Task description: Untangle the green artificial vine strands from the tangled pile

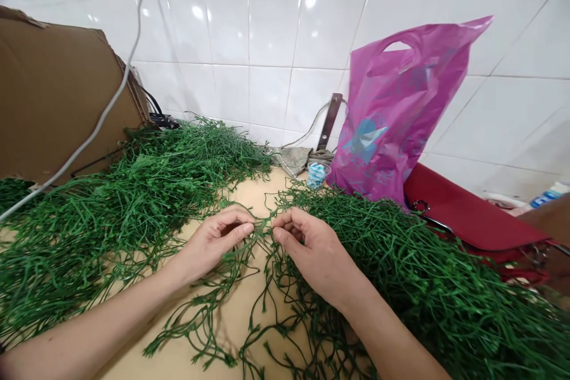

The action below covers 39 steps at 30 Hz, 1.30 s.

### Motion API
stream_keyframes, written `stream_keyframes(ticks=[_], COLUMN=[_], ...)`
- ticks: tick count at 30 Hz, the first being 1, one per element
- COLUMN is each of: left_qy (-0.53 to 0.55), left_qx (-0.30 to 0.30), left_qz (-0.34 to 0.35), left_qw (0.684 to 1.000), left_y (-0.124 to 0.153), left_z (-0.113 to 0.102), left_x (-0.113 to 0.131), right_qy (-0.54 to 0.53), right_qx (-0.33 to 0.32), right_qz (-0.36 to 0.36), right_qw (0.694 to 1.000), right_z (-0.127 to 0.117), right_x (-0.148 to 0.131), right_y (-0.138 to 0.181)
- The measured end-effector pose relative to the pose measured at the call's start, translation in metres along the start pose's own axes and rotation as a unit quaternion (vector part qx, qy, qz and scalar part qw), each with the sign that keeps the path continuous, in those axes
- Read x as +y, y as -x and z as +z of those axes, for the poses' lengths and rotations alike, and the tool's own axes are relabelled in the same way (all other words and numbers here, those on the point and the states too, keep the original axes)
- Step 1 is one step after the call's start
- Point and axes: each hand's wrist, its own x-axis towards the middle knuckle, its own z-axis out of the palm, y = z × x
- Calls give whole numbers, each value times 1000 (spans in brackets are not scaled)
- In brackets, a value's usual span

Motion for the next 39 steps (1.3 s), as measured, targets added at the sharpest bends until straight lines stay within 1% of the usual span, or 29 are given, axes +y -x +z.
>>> stream_keyframes(ticks=[2, 4, 8, 11, 14, 16, 18, 20, 23, 25, 27, 29, 31, 33, 35, 36, 37, 39], left_qy=[5, 29, 32, 35, 56, 61, 49, 32, 18, 15, 13, 22, 38, 61, 88, 105, 123, 155], left_qx=[2, -1, 6, -7, -50, -69, -71, -56, -43, -49, -62, -71, -74, -71, -70, -69, -69, -67], left_qz=[-17, -33, -35, -40, -56, -63, -54, -38, -27, -27, -29, -36, -50, -63, -68, -70, -72, -76], left_qw=[1000, 999, 999, 999, 996, 994, 995, 997, 999, 998, 998, 997, 995, 994, 991, 990, 987, 983], left_y=[0, 1, 2, 2, 2, 2, 3, 3, 2, 3, 3, 3, 2, 1, -1, -1, -2, -3], left_z=[0, 1, 2, 1, 2, 3, 3, 3, 1, 1, 2, 4, 6, 7, 8, 9, 10, 11], left_x=[1, 2, 2, 0, -1, 0, 1, 2, 3, 4, 3, 3, 3, 4, 7, 8, 10, 13], right_qy=[11, 4, -21, -85, -159, -189, -193, -152, -39, 22, 73, 132, 198, 257, 294, 300, 295, 263], right_qx=[-15, -38, -75, -58, -27, -30, -35, -37, -42, -42, -27, 0, 36, 83, 131, 147, 158, 167], right_qz=[1, 19, 53, 66, 91, 103, 100, 75, 24, 3, -14, -43, -97, -169, -221, -228, -223, -188], right_qw=[1000, 999, 996, 993, 983, 976, 976, 985, 998, 999, 997, 990, 975, 948, 921, 915, 916, 931], right_z=[1, 2, 3, 4, 6, 8, 10, 10, 6, 2, 0, 1, 5, 9, 12, 13, 13, 13], right_x=[-1, -2, -6, -5, -3, 0, 2, 4, 4, 4, 5, 7, 11, 13, 12, 11, 9, 5], right_y=[0, 0, 1, 2, 2, 2, 1, -1, -3, -3, -3, -3, -3, -3, -3, -3, -3, -3])
